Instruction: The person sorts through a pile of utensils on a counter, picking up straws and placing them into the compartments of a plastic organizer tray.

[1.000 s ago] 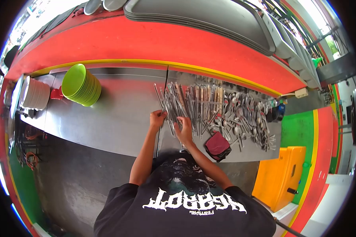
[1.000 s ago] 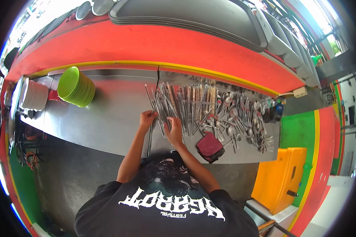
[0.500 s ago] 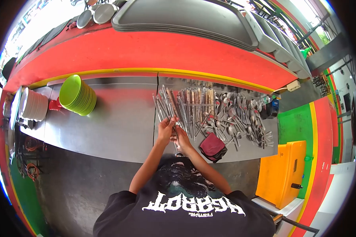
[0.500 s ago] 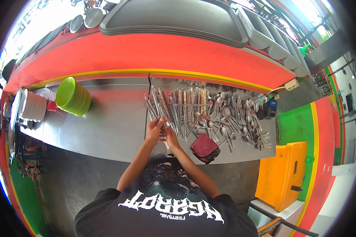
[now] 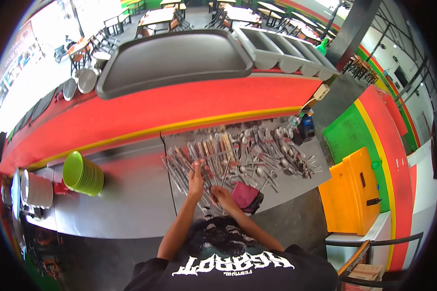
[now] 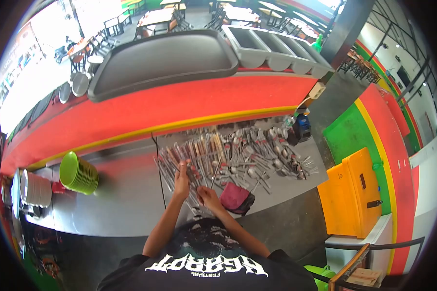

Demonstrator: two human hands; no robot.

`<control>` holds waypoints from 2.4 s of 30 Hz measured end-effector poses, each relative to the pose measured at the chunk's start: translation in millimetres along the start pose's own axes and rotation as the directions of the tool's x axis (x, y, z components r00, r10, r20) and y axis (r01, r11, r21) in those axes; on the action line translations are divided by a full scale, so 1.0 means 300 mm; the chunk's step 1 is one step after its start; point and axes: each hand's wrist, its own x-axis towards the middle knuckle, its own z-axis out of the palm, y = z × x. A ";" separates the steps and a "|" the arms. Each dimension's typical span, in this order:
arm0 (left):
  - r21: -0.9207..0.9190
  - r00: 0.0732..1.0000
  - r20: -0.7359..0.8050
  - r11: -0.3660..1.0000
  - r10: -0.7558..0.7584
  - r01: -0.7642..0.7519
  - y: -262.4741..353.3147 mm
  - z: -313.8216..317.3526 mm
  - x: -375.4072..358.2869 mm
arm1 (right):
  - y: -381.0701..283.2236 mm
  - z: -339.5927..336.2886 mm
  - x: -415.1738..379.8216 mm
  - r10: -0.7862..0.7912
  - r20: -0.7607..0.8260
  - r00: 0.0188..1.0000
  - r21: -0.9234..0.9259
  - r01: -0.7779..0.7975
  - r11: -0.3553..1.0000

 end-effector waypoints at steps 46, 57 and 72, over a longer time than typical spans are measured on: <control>0.732 0.829 0.524 0.394 0.198 -0.556 0.693 1.449 0.827 | -1.628 -0.665 0.653 -0.823 0.015 0.568 -0.839 0.455 0.299; 0.834 0.783 0.551 -0.204 0.289 -0.513 0.583 1.429 1.086 | -1.699 -0.710 0.817 -0.607 -0.124 0.785 -0.986 -0.027 0.166; 0.746 0.680 0.666 -0.257 0.307 -0.615 0.586 1.405 1.036 | -1.704 -0.685 0.745 -0.585 -0.198 0.786 -0.957 -0.027 0.288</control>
